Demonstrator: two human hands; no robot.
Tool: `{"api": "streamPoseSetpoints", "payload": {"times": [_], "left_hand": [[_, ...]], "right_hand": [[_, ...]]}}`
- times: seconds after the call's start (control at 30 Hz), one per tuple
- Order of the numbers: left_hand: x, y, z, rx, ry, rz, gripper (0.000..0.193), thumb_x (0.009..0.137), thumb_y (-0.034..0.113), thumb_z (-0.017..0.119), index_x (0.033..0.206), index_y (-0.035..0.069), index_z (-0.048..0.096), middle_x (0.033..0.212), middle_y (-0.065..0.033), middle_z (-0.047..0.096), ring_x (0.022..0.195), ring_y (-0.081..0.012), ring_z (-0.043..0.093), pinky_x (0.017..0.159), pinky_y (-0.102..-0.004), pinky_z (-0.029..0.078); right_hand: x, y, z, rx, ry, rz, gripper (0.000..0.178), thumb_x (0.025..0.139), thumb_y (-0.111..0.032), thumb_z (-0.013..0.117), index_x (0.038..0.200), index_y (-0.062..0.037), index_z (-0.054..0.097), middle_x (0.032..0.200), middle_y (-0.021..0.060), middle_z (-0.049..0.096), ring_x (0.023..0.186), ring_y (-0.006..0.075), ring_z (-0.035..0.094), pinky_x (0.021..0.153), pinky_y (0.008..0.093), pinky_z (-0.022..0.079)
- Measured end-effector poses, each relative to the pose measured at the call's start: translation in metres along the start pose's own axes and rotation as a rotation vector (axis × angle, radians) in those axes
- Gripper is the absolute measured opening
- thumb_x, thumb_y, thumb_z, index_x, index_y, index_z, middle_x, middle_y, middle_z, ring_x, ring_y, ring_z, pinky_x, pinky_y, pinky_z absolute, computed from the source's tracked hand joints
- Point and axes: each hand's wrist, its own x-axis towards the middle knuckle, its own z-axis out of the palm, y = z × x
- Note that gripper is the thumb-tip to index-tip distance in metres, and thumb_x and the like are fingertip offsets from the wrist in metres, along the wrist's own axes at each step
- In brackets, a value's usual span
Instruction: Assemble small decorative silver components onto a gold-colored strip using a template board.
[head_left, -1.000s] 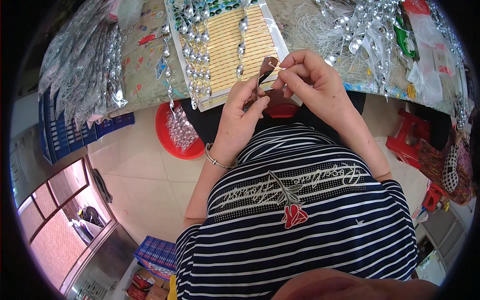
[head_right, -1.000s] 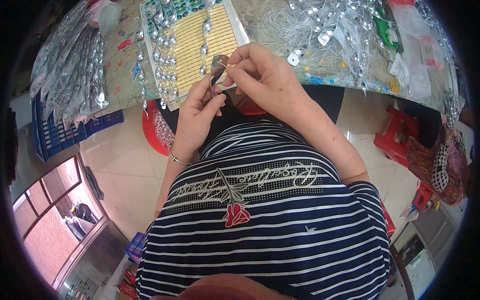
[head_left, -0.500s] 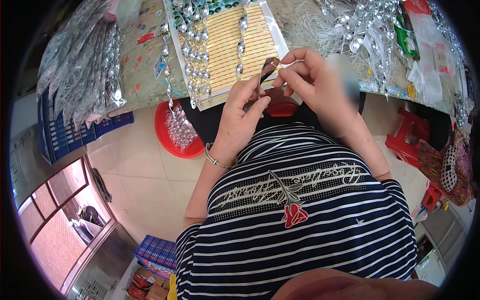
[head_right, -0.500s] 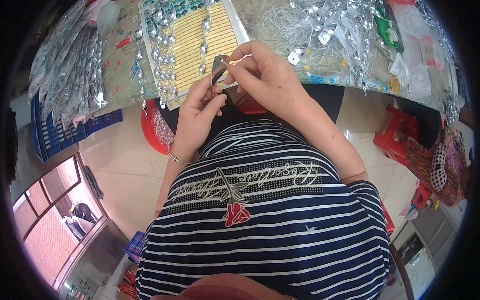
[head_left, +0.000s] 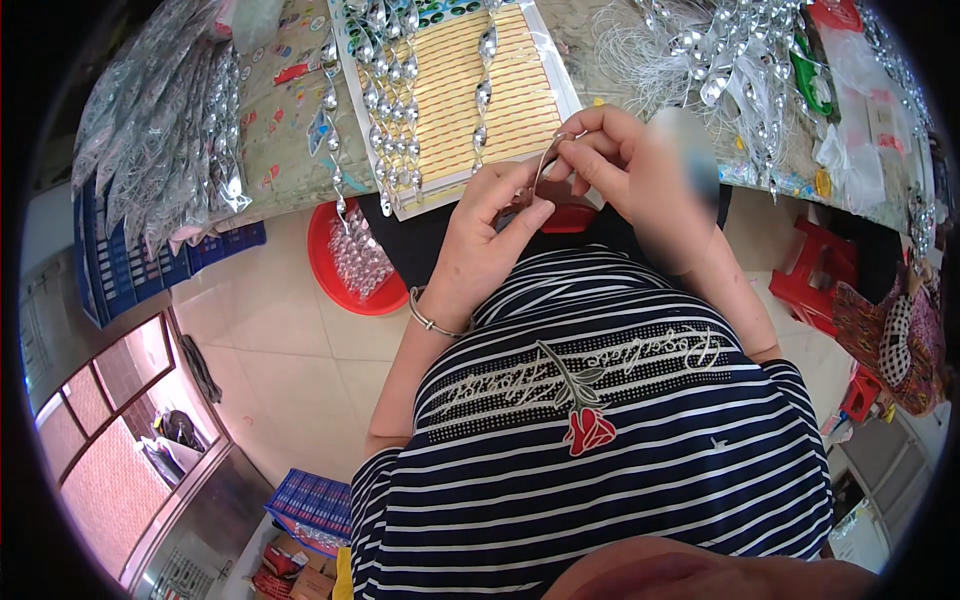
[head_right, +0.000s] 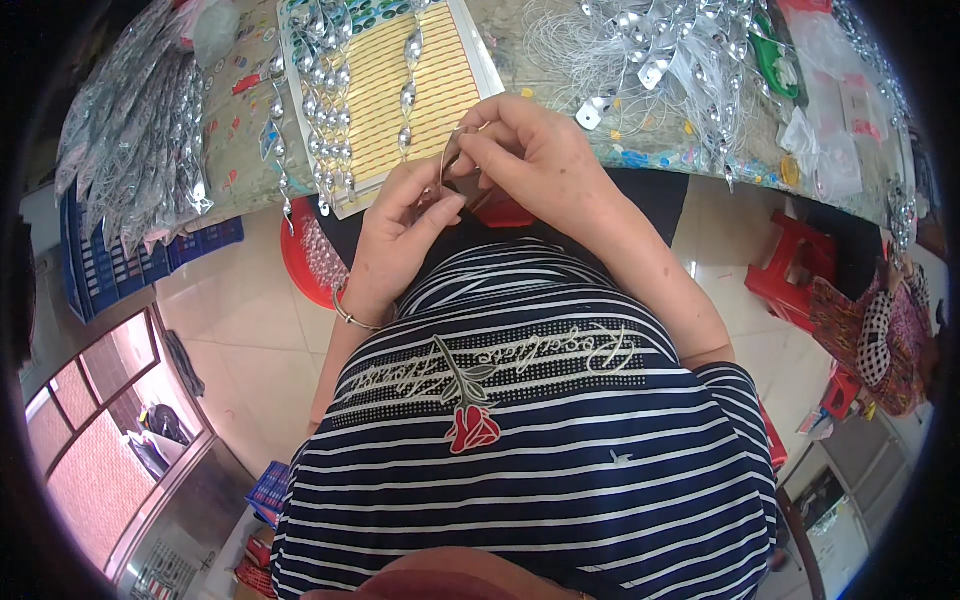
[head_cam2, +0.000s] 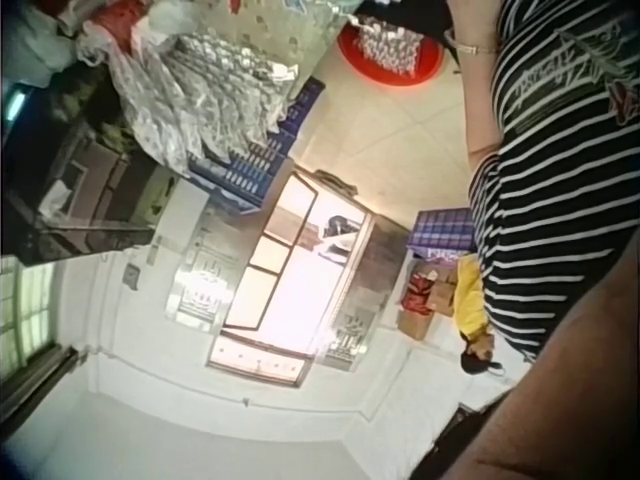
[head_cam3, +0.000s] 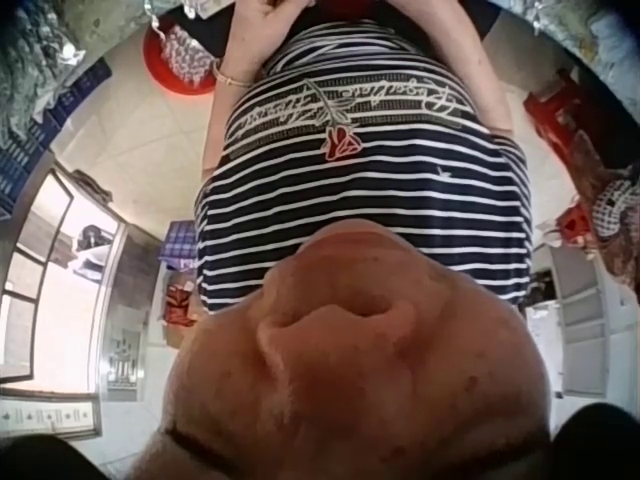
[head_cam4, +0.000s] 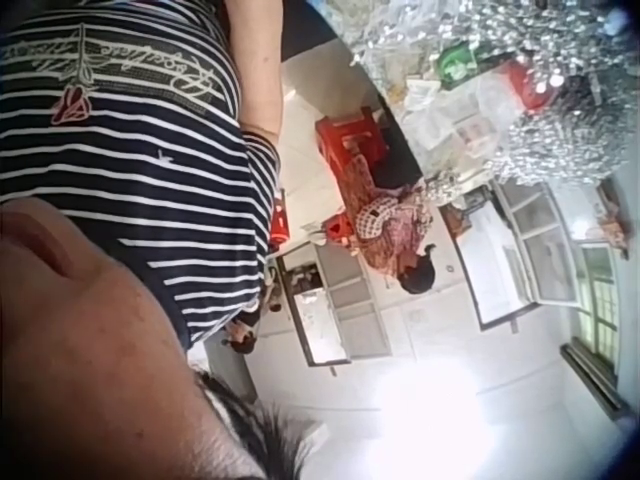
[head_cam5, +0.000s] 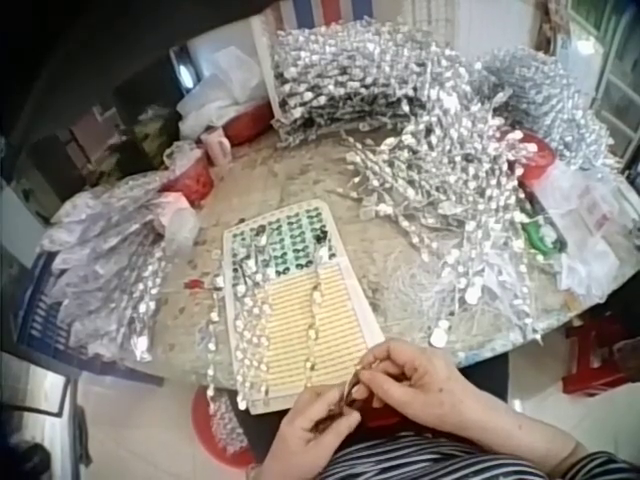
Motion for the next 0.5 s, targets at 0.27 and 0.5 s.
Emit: {"api": "streamPoseSetpoints", "payload": {"times": [0.27, 0.5], "left_hand": [[0.0031, 0.007, 0.0013, -0.183, 0.013, -0.096, 0.04, 0.09, 0.005, 0.055, 0.13, 0.002, 0.048, 0.113, -0.0062, 0.054, 0.085, -0.01, 0.056, 0.065, -0.0209, 0.048], [0.0002, 0.0083, 0.0034, -0.204, 0.019, -0.128, 0.043, 0.09, 0.005, 0.056, 0.132, 0.003, 0.046, 0.109, -0.0048, 0.054, 0.081, -0.0087, 0.054, 0.063, -0.0199, 0.046]], "right_hand": [[-0.0047, 0.0001, 0.0024, 0.046, -0.053, 0.005, 0.015, 0.091, -0.01, 0.053, 0.1, 0.0025, 0.055, 0.079, 0.0071, 0.066, 0.07, 0.0099, 0.062, 0.064, 0.0223, 0.051], [-0.0075, 0.0068, 0.0026, 0.106, -0.096, 0.02, 0.017, 0.093, -0.008, 0.052, 0.107, 0.0007, 0.051, 0.084, 0.0041, 0.065, 0.077, 0.0051, 0.058, 0.069, 0.0189, 0.048]]}}
